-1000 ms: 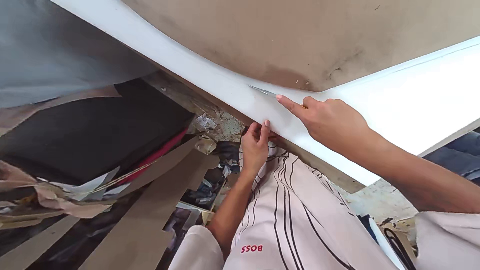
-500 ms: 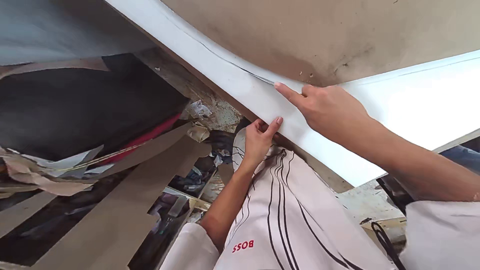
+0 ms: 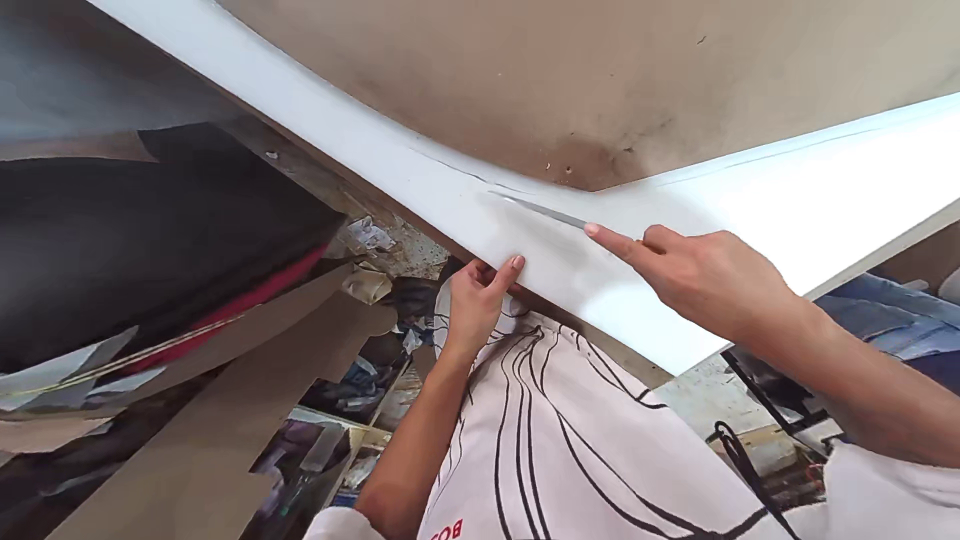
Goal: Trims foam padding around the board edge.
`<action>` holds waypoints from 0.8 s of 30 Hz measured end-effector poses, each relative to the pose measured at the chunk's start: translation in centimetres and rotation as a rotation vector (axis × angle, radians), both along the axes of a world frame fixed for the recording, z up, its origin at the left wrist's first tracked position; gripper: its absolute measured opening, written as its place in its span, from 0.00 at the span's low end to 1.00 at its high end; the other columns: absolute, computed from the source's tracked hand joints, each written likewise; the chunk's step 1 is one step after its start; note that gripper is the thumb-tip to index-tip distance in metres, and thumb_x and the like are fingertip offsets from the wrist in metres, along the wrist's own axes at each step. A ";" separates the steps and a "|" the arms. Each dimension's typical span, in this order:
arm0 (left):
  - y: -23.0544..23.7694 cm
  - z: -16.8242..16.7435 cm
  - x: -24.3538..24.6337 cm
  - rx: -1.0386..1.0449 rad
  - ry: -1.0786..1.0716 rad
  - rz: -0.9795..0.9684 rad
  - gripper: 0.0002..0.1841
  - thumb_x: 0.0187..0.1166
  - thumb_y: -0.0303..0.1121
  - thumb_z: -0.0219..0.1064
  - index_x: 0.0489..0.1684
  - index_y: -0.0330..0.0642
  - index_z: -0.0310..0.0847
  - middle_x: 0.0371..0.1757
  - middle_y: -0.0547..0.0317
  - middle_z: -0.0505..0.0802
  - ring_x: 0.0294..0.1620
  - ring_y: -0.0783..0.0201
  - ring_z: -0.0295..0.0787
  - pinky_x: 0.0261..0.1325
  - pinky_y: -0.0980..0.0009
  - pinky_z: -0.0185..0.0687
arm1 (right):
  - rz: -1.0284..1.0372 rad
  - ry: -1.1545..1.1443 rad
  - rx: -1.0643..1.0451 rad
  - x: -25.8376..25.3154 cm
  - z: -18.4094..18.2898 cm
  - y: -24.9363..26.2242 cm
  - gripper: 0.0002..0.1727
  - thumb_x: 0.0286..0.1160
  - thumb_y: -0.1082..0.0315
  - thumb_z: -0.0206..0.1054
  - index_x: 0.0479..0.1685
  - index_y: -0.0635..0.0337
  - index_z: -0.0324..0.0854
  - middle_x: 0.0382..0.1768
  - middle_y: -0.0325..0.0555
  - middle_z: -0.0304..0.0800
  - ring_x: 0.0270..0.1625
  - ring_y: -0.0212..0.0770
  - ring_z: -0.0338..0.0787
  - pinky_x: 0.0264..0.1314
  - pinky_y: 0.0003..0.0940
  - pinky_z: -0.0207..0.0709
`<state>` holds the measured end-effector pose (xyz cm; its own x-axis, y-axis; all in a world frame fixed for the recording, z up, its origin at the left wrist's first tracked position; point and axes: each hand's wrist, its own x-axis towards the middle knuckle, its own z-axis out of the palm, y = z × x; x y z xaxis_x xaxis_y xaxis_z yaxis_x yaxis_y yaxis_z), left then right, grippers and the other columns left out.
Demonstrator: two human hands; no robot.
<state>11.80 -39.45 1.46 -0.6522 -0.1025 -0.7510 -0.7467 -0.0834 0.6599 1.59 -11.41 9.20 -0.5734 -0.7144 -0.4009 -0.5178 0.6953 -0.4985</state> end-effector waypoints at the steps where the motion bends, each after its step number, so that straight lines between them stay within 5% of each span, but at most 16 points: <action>1: 0.1 -0.1 0.0 -0.005 -0.004 0.000 0.16 0.79 0.36 0.75 0.49 0.29 0.84 0.38 0.50 0.97 0.38 0.56 0.98 0.46 0.60 0.98 | -0.002 0.003 -0.022 0.1 0.0 -0.2 0.33 0.88 0.69 0.53 0.92 0.36 0.63 0.32 0.51 0.81 0.15 0.47 0.75 0.12 0.41 0.65; 24: -0.3 -0.5 0.1 0.034 -0.061 0.003 0.15 0.81 0.35 0.73 0.50 0.28 0.84 0.39 0.47 0.97 0.40 0.55 0.98 0.48 0.59 0.98 | 0.043 -0.041 -0.076 -1.9 -2.9 -0.5 0.34 0.89 0.69 0.54 0.94 0.35 0.59 0.29 0.49 0.78 0.16 0.47 0.76 0.14 0.42 0.64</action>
